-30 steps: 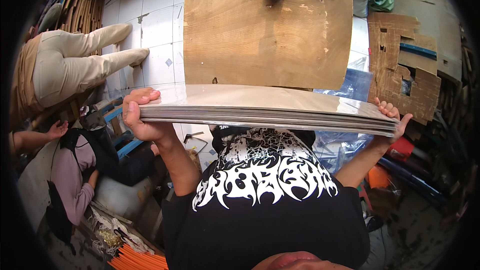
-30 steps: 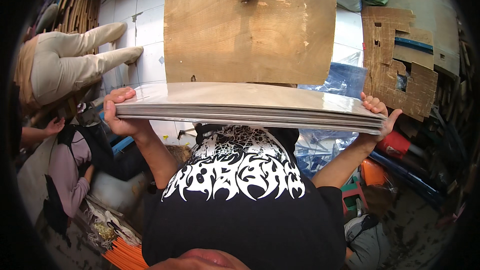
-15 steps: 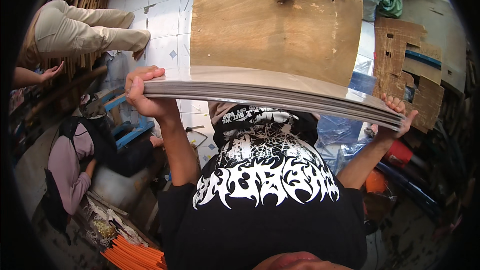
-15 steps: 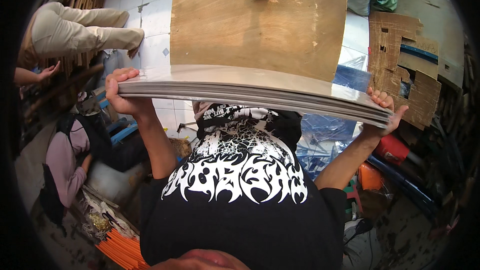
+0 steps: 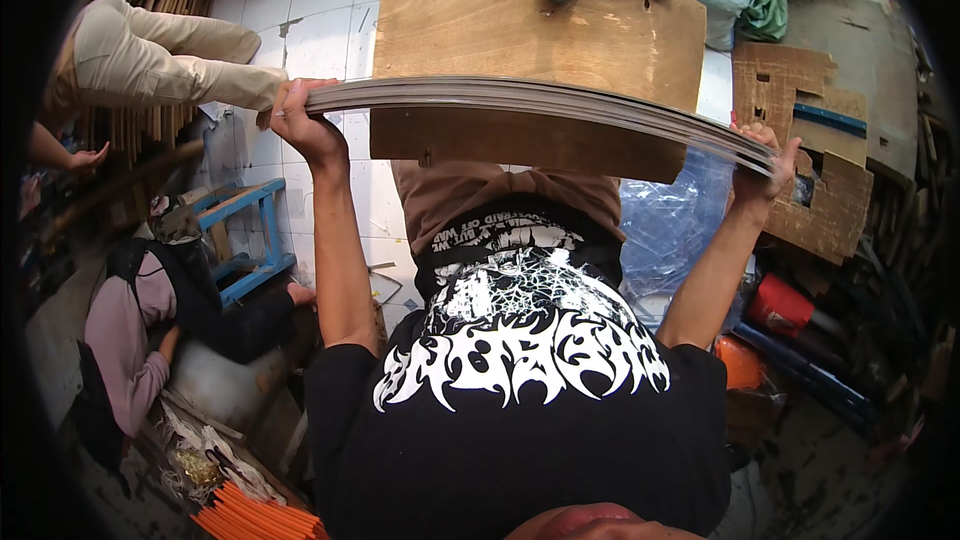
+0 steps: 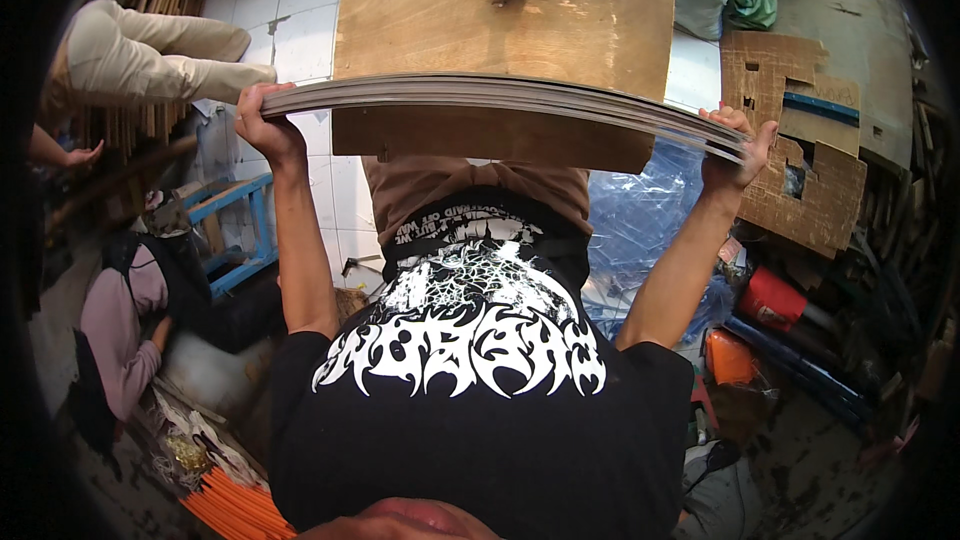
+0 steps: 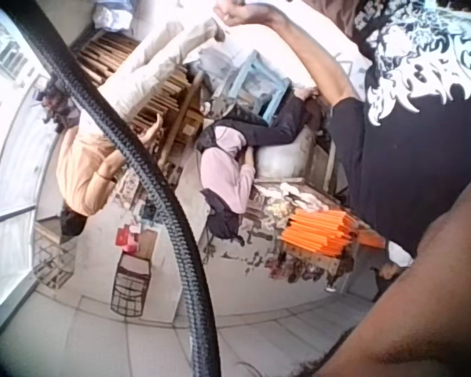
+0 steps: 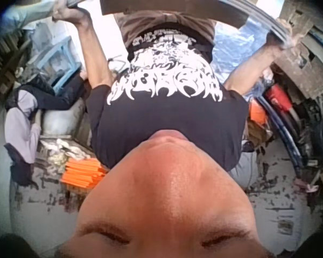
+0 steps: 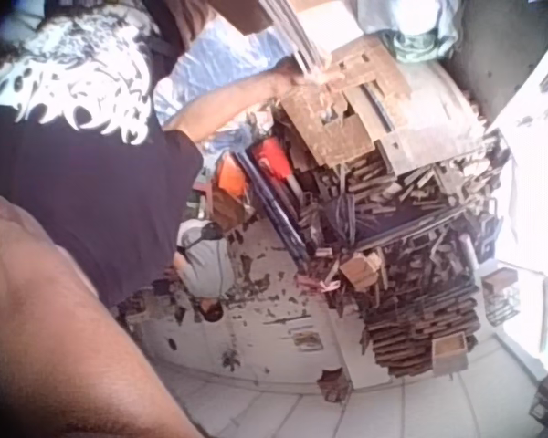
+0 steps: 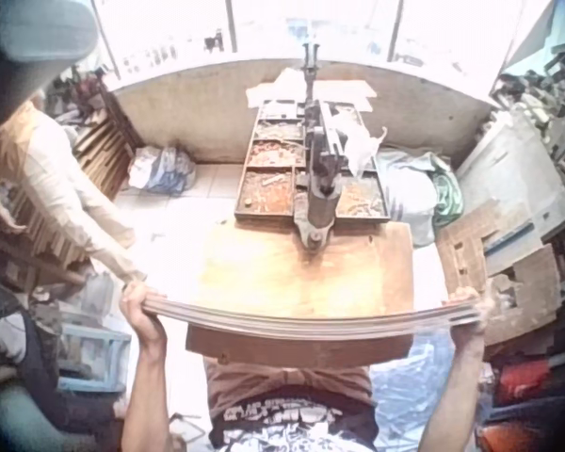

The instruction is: The person manually places small metal eyelets into a punching machine and presses them onto cardboard product packaging. They reach for the eyelets from a tray, position each eyelet, and then pick up and organize a stack of product boxes.

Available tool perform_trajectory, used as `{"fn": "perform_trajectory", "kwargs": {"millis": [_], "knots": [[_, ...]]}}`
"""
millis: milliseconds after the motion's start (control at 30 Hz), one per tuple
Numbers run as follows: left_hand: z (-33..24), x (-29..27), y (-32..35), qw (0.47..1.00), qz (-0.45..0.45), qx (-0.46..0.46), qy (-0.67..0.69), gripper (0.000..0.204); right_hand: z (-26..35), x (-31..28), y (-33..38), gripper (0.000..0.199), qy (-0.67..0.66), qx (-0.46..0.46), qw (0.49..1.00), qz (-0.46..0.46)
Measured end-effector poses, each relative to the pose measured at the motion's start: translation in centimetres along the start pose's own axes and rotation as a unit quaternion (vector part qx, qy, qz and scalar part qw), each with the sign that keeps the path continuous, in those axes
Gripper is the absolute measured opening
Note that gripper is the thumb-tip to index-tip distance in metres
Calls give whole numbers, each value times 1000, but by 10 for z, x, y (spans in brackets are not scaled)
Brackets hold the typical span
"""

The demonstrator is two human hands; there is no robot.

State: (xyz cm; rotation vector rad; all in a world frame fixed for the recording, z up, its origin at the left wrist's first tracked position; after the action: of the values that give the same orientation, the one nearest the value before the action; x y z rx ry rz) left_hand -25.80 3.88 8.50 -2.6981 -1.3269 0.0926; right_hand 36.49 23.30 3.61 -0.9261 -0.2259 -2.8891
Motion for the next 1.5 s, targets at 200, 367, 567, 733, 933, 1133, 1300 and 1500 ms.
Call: {"fn": "perform_trajectory", "kwargs": {"millis": [200, 367, 567, 733, 933, 1133, 1300, 1500], "knots": [[1, 3, -1, 1000, -5, 2, 9, 34, 4, -2, -6, 80, 12, -21, 1000, -17], [1, 2, -1, 1000, -14, 16, 1, 34, -6, -13, -4, 79, 10, -24, 999, -38], [0, 0, 1, 999, 2, 35, -41, 42, -6, -33, 10, 80, -13, -65, 997, -49], [1, 2, 0, 999, -1, 34, -30, 42, 72, 23, 36, 65, 286, -247, 910, -170], [-7, 10, 3, 998, 13, 48, -33, 42, 73, 217, 59, 28, 597, -309, 738, 58], [-6, 5, 7, 998, 13, 57, -36, 41, -34, 294, 63, 31, 678, -239, 651, 244], [0, 1, 13, 998, 21, 51, 12, 36, -57, 292, 71, 30, 697, -233, 618, 280], [0, 0, 13, 997, 36, 71, 23, 34, -55, 290, 65, 19, 675, -218, 664, 237]]}}
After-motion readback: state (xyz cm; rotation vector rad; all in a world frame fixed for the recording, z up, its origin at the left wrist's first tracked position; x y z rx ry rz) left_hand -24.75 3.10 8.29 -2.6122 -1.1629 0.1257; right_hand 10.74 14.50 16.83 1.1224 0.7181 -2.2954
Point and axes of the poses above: each hand's wrist, its own y-axis away from the middle knuckle, its own x-axis out of the palm, z = x × y, the point moved 10 cm from there along -y, towards the middle knuckle, and after that the axes turned 4 degrees about -x, right-handed, at the moved point
